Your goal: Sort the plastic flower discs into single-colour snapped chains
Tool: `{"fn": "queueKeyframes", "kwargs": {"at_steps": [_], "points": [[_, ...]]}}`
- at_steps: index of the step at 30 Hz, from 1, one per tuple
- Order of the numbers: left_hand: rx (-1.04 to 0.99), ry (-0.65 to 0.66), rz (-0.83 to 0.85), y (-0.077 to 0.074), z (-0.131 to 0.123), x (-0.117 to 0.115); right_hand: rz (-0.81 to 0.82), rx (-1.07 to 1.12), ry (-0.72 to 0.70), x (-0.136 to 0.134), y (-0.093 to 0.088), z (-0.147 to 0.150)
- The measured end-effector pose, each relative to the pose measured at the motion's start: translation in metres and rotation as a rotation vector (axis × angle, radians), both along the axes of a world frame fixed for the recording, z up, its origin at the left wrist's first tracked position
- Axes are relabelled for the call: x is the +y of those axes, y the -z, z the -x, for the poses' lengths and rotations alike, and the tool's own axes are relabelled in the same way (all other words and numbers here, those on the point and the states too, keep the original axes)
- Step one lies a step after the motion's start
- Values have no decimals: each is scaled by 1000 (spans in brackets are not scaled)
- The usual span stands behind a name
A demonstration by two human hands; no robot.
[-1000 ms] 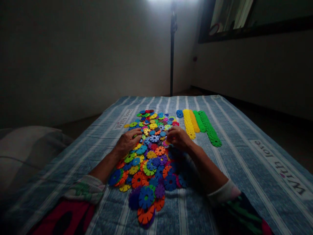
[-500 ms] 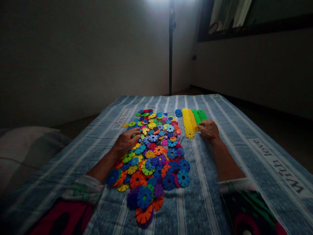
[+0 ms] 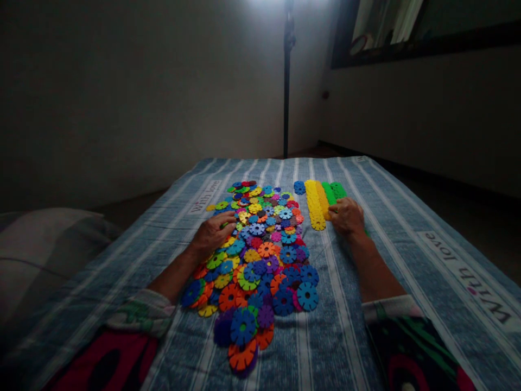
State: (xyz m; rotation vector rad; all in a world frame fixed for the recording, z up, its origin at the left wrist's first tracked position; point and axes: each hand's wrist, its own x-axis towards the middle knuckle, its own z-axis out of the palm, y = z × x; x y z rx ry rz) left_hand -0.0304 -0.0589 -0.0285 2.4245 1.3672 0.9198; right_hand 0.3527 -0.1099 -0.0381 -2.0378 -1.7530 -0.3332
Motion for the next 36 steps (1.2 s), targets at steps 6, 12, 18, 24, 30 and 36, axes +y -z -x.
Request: {"fn": "queueKeyframes", "kwargs": {"at_steps": [6, 12, 18, 24, 30, 36], "points": [[8, -11, 12, -1, 0, 0, -101, 29, 44, -2, 1, -2], [-9, -4, 16, -2, -1, -2, -185, 102, -14, -1, -6, 8], [-8, -7, 24, -2, -1, -3, -192, 93, -349, -6, -24, 66], [-9, -14, 16, 0, -1, -4, 42, -17, -593, -16, -35, 97], [15, -17, 35, -1, -2, -4, 186, -147, -514, -20, -39, 95], [0, 2, 25, 0, -2, -3, 204, -201, -461, -23, -40, 105]]}}
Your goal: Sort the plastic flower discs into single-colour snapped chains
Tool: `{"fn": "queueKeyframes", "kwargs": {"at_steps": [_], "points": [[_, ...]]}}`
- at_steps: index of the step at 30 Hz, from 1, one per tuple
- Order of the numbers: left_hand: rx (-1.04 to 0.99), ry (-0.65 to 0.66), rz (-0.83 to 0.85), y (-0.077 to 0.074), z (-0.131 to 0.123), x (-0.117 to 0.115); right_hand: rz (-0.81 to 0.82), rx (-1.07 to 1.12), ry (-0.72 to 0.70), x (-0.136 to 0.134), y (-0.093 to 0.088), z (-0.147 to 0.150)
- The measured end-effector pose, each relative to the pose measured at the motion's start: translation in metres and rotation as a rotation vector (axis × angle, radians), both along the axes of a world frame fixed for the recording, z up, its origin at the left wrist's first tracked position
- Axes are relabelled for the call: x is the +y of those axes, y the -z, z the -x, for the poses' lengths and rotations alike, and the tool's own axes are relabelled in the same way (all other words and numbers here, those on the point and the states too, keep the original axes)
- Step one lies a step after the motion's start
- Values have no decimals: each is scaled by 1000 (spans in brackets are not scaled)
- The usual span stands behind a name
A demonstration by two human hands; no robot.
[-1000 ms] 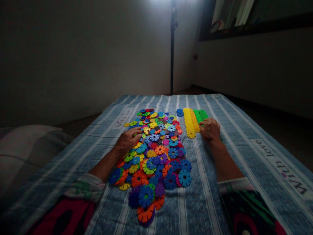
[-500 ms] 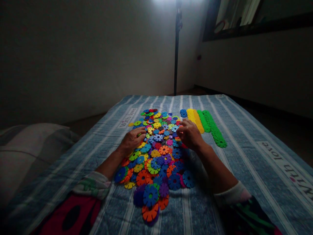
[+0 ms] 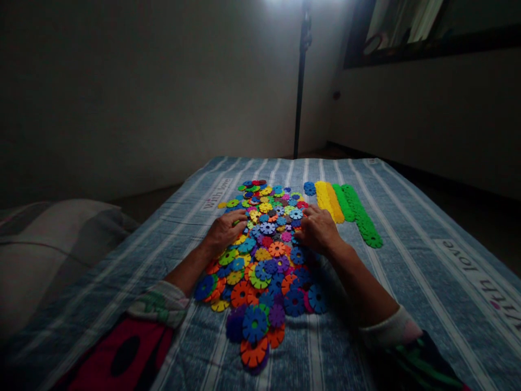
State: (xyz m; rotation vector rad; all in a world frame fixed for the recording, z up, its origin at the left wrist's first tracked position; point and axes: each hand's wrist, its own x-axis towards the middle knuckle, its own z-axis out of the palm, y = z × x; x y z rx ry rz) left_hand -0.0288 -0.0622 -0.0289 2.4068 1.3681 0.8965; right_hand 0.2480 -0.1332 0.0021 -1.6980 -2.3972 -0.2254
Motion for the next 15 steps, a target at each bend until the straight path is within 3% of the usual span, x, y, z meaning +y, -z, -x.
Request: {"fn": "queueKeyframes", "kwargs": {"at_steps": [15], "points": [[-8, -13, -8, -2, -1, -2, -26, 15, 27, 3, 11, 4]]}}
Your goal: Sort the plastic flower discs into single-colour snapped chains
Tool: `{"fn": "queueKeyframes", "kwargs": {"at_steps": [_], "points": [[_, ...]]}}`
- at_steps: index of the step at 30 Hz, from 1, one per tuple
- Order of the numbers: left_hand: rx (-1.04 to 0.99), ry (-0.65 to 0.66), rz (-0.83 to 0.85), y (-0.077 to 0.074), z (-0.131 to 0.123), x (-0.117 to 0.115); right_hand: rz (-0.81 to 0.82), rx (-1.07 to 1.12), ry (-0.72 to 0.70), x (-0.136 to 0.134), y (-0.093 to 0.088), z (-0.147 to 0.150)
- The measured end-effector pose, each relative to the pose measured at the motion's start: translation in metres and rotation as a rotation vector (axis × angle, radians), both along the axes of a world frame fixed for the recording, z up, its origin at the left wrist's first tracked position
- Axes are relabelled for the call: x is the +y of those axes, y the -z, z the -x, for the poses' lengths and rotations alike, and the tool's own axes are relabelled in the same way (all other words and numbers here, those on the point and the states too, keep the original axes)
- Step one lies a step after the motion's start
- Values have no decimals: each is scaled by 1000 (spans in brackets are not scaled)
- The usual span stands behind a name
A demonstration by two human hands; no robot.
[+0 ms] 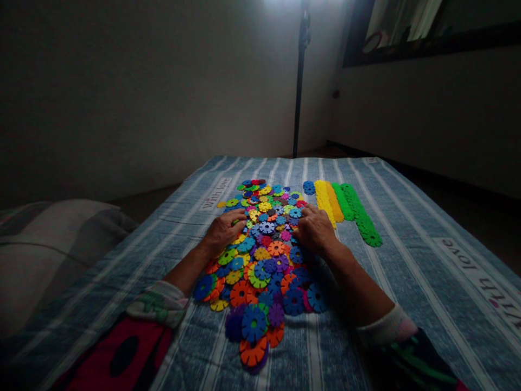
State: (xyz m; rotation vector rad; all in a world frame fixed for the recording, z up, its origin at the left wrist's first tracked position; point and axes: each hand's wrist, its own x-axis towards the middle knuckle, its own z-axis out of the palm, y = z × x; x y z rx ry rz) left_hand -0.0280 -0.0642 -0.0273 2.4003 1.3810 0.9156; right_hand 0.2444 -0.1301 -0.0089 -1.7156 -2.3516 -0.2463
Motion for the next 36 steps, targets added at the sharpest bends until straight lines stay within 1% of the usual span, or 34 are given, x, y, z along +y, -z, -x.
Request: {"fn": "queueKeyframes", "kwargs": {"at_steps": [8, 16, 20, 23, 26, 29, 33, 36], "points": [[-4, 0, -4, -2, -2, -3, -17, 7, 24, -1, 3, 1], [1, -8, 19, -1, -1, -1, -31, 2, 28, -1, 5, 8], [-2, -2, 10, -2, -1, -2, -26, -6, 14, -1, 4, 6], [-2, 1, 0, -1, -1, -2, -35, 12, -33, 0, 2, 3], [4, 3, 3, 0, 0, -1, -47, 64, -100, 1, 0, -1], [6, -4, 9, 0, 0, -1, -78, 167, -134, 2, 0, -4], [-2, -13, 3, -1, -1, -2, -114, 350, -133, 7, 5, -12], [8, 1, -2, -2, -1, -2, -136, 458, -100, 12, 3, -29]]}}
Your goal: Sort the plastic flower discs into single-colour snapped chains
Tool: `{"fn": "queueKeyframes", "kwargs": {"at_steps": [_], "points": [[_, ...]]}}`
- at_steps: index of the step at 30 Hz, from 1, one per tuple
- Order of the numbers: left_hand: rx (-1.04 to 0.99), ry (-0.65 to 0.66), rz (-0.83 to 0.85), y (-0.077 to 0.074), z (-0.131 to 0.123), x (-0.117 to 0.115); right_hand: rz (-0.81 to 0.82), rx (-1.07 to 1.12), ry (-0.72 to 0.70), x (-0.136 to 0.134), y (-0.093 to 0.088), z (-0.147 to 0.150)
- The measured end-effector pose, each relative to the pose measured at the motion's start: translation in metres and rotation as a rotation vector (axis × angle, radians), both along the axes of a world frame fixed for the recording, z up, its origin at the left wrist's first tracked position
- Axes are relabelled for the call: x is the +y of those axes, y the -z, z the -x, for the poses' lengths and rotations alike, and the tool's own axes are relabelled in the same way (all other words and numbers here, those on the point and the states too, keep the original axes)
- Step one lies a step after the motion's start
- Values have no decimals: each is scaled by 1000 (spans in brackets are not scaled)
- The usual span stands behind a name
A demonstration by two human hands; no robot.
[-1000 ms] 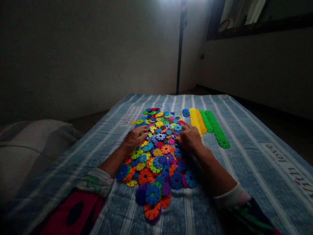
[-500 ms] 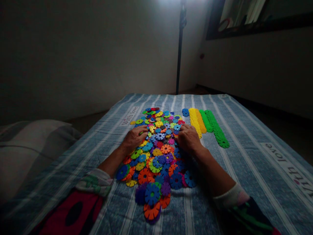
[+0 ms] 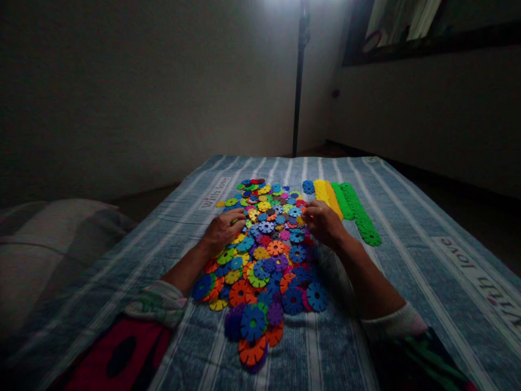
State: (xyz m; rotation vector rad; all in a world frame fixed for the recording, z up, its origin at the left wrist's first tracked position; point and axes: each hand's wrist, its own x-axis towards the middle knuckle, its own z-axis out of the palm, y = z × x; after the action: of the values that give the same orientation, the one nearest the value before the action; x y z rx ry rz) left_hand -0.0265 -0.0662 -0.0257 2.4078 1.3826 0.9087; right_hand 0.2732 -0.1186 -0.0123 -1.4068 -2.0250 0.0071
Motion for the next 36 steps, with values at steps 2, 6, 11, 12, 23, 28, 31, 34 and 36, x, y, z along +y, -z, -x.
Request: {"fn": "queueKeyframes", "kwargs": {"at_steps": [2, 6, 11, 12, 23, 28, 31, 34, 36], "points": [[8, 6, 1, 0, 0, 2, -5, 36, 51, 2, -5, -17], [9, -1, 10, 2, 2, 7, -18, 45, 234, 0, -15, -59], [2, 10, 4, 3, 3, 8, 43, -37, 434, -5, -10, -97], [2, 12, -1, 2, 3, 7, 57, -58, 455, -4, -7, -101], [-2, 33, -32, 1, 2, 7, 208, -255, 335, 4, 10, -101], [8, 7, -6, 2, 3, 8, 233, -321, 320, 4, 11, -96], [15, 8, 0, 3, 3, 8, 235, -360, 356, 3, 12, -93], [15, 6, 4, 3, 3, 9, 225, -363, 373, 2, 14, -91], [11, 7, 1, 2, 3, 9, 204, -354, 386, 2, 16, -90]]}}
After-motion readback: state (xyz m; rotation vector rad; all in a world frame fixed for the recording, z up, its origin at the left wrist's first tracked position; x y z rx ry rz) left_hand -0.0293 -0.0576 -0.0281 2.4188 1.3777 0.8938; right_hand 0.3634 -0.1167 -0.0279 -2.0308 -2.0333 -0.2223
